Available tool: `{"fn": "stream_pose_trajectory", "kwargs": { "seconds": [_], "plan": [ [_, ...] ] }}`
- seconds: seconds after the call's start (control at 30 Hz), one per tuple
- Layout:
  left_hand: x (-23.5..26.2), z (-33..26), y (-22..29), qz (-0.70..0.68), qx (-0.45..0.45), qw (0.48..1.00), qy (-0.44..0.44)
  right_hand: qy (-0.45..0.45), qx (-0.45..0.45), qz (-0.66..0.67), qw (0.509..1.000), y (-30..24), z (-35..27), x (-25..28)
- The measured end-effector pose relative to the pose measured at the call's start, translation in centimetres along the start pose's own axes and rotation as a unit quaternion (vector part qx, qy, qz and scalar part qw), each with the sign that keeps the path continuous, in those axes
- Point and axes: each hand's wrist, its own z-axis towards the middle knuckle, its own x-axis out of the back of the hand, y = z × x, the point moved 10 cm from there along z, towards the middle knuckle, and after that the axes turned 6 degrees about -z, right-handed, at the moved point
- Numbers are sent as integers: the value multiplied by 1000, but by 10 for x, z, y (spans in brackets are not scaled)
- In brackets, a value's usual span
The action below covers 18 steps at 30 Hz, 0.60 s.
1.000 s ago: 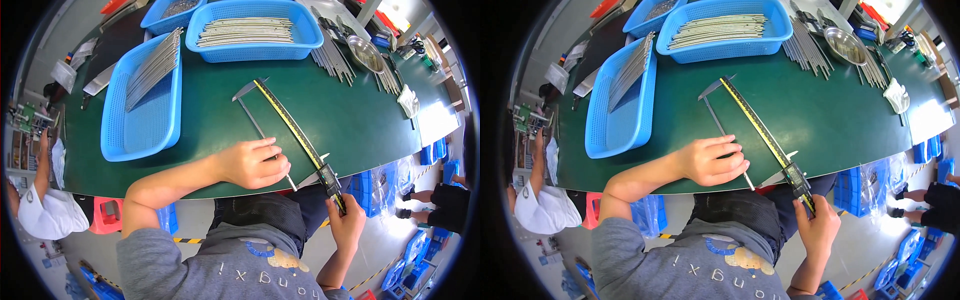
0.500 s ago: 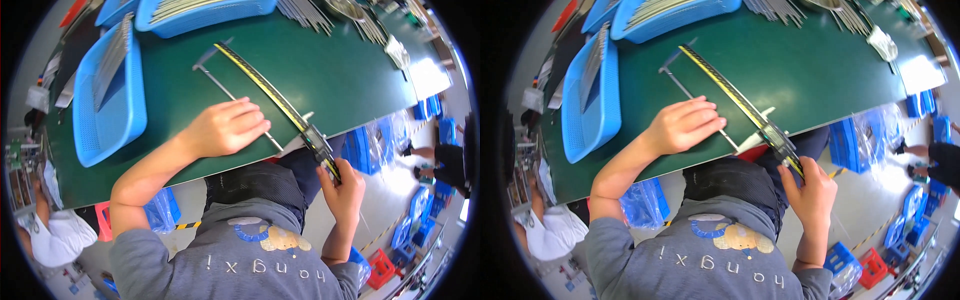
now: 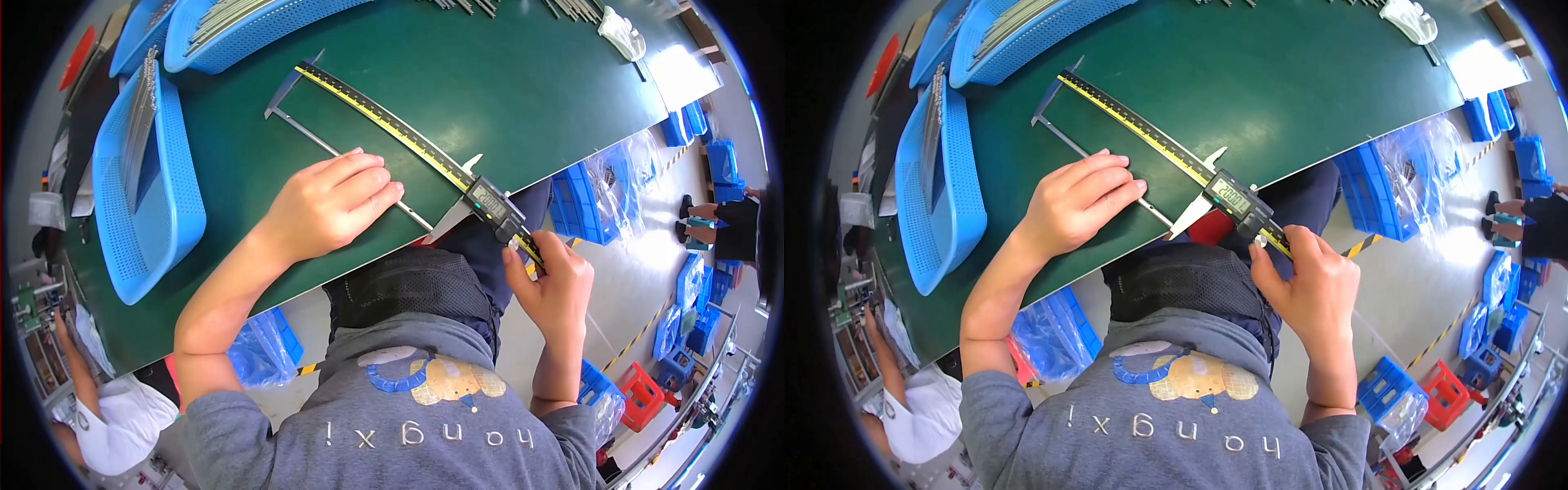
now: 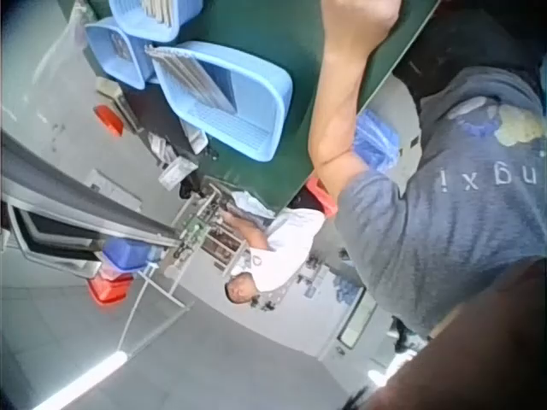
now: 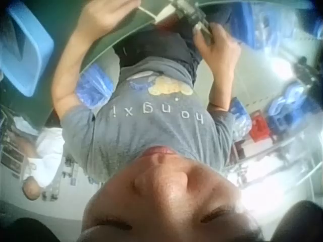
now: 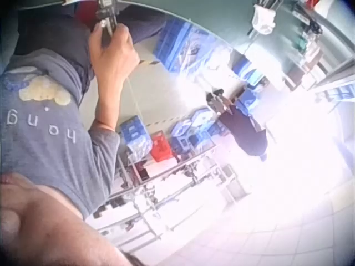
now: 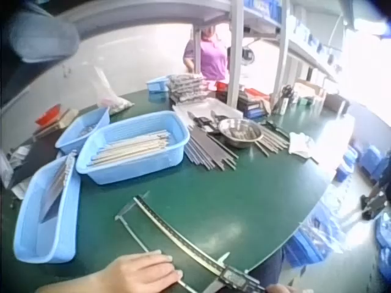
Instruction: Measuring the length of metal rods using a digital caliper at a factory workbench.
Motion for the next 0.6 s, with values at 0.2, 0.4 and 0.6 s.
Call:
{"fn": "stream_pose_trajectory", "kwargs": {
  "seconds": [0.2, 0.4, 0.6],
  "plan": [
    [1, 1, -2, -7, 5, 1000, -1, 1, 0, 6, 1000, 1, 1, 0],
    [4, 2, -1, -7, -12, 1000, 2, 6, 20, -28, 999, -2, 2, -3],
    [6, 0, -11, -43, 24, 999, -12, -18, 15, -32, 999, -1, 1, -8]
  ]
}}
